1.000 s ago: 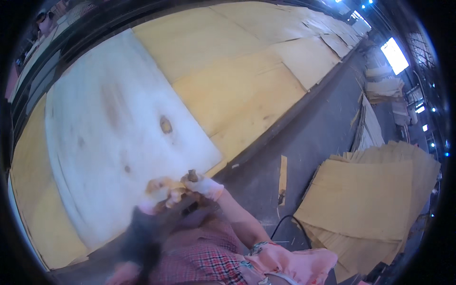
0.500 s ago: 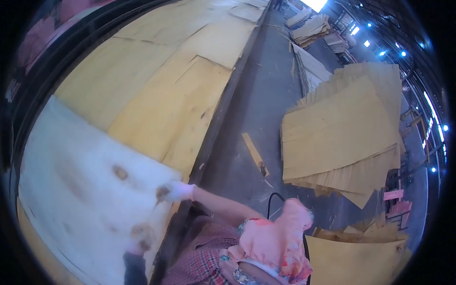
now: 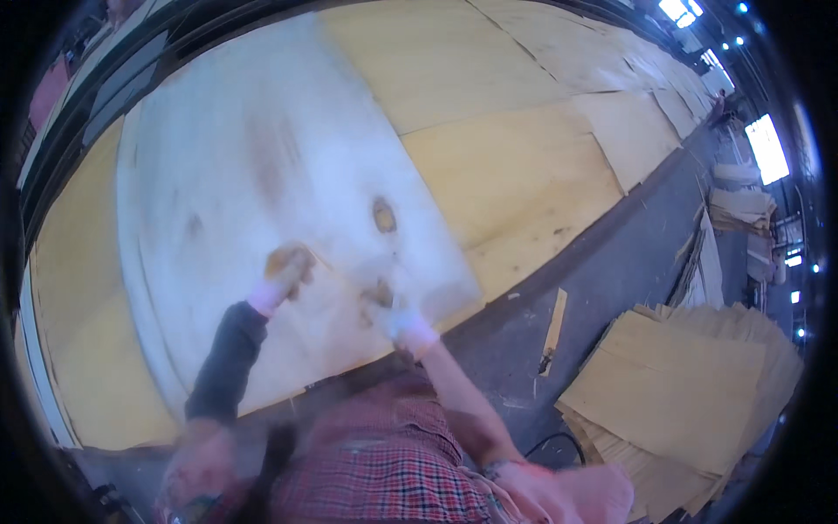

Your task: The person assembles large plywood sheets on a long production table by hand, fitting the edges together, picking up thin wooden strips and smaller sheets from nearby stacks, and laying them onto the table surface.

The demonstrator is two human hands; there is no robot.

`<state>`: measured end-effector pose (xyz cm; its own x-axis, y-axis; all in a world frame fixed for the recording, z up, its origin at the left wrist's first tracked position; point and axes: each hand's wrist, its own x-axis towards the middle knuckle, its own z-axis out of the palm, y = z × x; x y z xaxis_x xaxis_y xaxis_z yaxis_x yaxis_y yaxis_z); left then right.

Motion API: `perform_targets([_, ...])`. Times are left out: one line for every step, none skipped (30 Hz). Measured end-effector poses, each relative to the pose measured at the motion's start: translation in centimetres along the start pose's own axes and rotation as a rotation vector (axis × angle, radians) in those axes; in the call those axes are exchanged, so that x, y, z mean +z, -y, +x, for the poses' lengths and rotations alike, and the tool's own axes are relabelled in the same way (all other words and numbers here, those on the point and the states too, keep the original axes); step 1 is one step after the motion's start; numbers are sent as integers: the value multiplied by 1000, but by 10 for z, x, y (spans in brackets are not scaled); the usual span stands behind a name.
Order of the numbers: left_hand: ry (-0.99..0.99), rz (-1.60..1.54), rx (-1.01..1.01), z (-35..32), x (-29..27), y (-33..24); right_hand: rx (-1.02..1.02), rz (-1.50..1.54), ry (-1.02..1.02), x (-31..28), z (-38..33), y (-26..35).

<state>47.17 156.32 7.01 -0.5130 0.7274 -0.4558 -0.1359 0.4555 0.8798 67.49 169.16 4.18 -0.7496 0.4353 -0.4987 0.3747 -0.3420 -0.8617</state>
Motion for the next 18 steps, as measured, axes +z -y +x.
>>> perform_targets([-12,-4,10,0,-3,-1,-10,-9,9,3,3,-6])
perform_targets([151,64,4,-4,7,-3,113,40,-35,-3,3,-16])
perform_targets([324,132,-13,-10,14,-2,249,96,-86,-5,-3,-25])
perform_targets([298,86,28,-6,17,9,260,94,-95,-4,-8,-32])
perform_targets([297,85,33,-1,14,16,218,29,-59,-3,-4,-33])
perform_targets([243,119,37,5,16,25,174,-36,-31,-6,4,-33])
perform_targets([188,153,41,10,18,34,168,-39,-40,-7,13,-33])
perform_targets([201,147,54,16,22,42,-27,-415,-43,-12,20,-31])
perform_targets([174,425,423,14,24,46,-238,-783,-44,-17,23,-26])
perform_targets([135,699,793,13,29,50,-386,-1284,-183,-29,23,-19])
perform_targets([127,703,795,12,40,57,-396,-1284,-183,-33,40,-19])
perform_targets([307,880,732,10,64,63,-520,-1538,117,-43,61,-23])
perform_targets([488,1064,658,12,75,73,-650,-1762,433,-42,82,-22])
perform_targets([340,1267,605,18,68,96,-478,-1908,378,-22,80,-1])
perform_targets([348,1264,630,20,61,78,-460,-1916,357,-20,76,-7])
perform_targets([139,606,321,23,52,58,-498,-1705,164,-18,65,-25])
perform_targets([-38,-53,12,33,53,31,-529,-1497,-40,-20,52,-42])
perform_targets([-108,-200,30,34,58,17,-563,-1255,-200,-10,36,-64])
